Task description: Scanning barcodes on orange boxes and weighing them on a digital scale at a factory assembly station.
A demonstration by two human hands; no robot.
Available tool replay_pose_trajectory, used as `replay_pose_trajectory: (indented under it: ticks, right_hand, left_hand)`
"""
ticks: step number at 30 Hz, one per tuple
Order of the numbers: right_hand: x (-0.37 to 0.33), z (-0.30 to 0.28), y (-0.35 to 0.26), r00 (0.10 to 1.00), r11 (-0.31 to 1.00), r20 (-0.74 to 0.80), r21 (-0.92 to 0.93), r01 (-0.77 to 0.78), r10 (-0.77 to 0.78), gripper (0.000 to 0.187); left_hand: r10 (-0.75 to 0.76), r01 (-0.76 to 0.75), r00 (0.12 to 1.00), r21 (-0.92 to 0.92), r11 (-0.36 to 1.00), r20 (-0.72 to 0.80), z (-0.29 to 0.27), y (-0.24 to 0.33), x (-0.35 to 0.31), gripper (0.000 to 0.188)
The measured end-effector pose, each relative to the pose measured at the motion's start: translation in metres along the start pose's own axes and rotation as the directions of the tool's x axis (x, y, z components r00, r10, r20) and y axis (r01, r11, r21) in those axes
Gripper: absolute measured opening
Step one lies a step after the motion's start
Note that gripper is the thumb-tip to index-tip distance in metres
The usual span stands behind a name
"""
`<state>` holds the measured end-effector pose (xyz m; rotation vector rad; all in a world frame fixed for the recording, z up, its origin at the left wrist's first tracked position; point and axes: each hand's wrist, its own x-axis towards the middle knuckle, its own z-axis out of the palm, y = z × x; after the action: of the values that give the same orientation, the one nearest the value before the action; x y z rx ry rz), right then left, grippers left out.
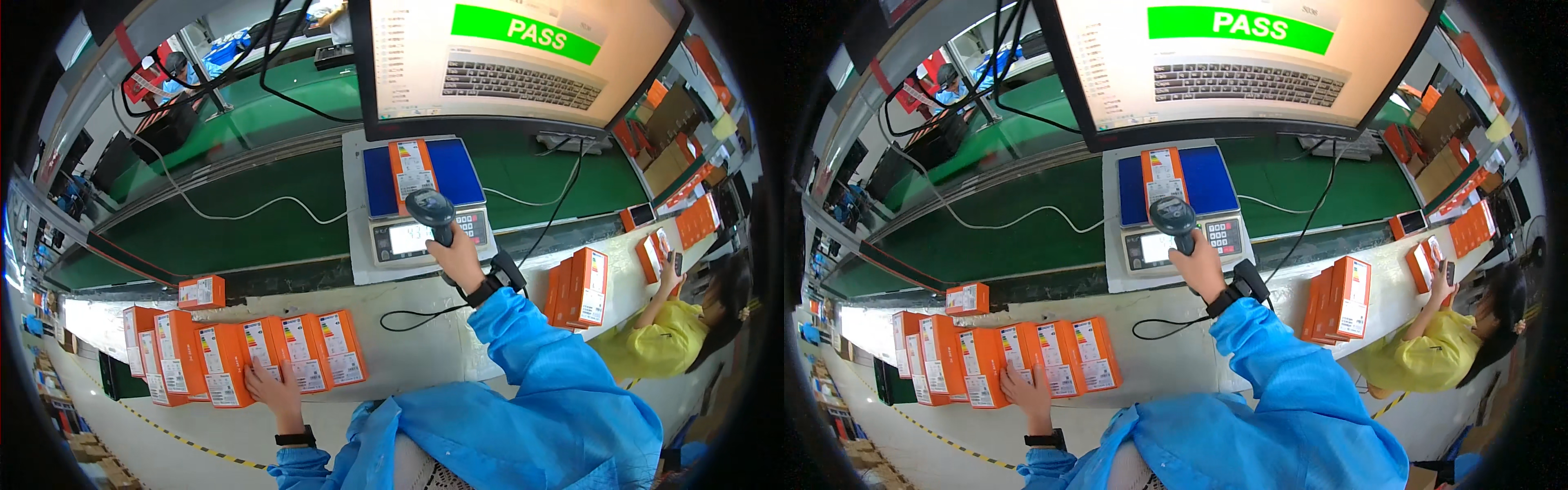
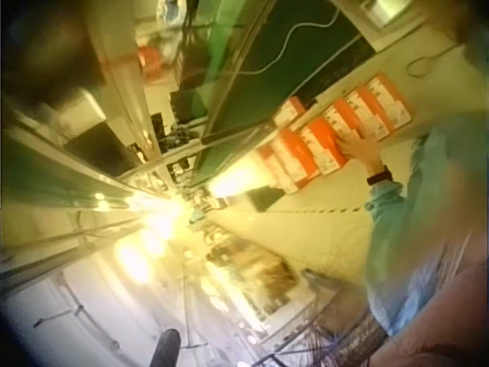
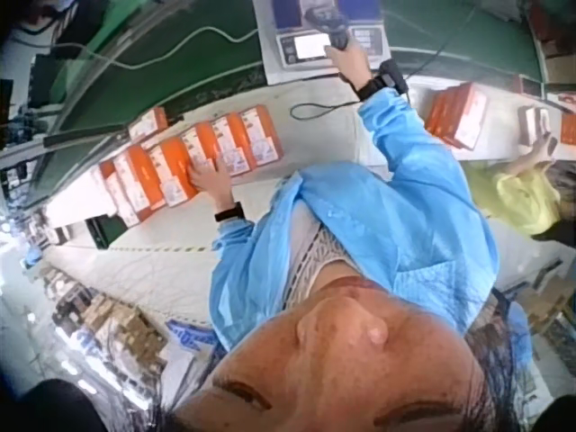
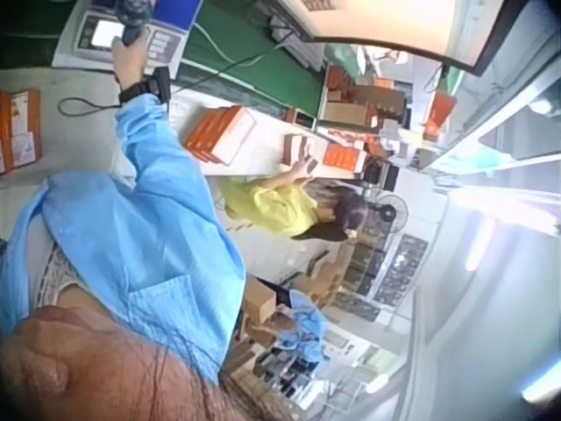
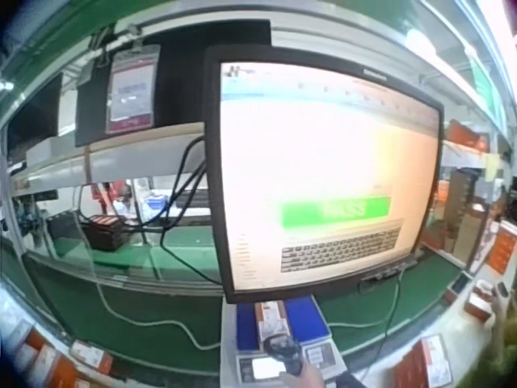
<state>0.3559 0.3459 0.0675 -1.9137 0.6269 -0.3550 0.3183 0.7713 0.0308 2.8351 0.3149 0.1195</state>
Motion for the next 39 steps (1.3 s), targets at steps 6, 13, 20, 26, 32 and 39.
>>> replay_pose_trajectory:
  ticks: [6,13,20,26,32,39]
  right_hand:
    - [0.017,0.002,-0.013,0.996,0.996,-0.003,-0.004,-0.089,0.089,0.050]
    - [0.021,0.008,0.001,0.995,0.994,-0.022,-0.045,-0.095,0.094,0.049]
    - [0.023,0.012,0.004,0.995,1.000,-0.097,-0.014,0.024,-0.025,0.030]
    - [0.017,0.008,-0.003,0.997,0.998,-0.064,-0.053,-0.042,0.039,0.045]
    - [0.012,0.007,-0.011,0.996,0.996,-0.071,-0.059,-0.066,0.062,0.044]
    - [0.011,0.008,-0.011,0.995,0.996,-0.086,-0.060,-0.063,0.058,0.042]
  left_hand:
    - [0.050,-0.048,0.997,0.049,0.998,-0.053,0.007,0.003,0.000,0.062]
    - [0.061,-0.057,0.995,0.044,0.997,-0.079,0.010,0.001,0.000,0.060]
    - [0.076,-0.068,0.992,0.085,0.994,-0.097,0.011,0.001,0.000,0.060]
    - [0.067,-0.060,0.994,0.086,0.994,-0.090,0.011,0.001,0.000,0.060]
    - [0.069,-0.060,0.991,0.085,0.995,-0.116,0.012,0.001,0.000,0.059]
    - [0.041,-0.033,0.997,0.115,0.993,-0.061,0.008,0.005,0.000,0.059]
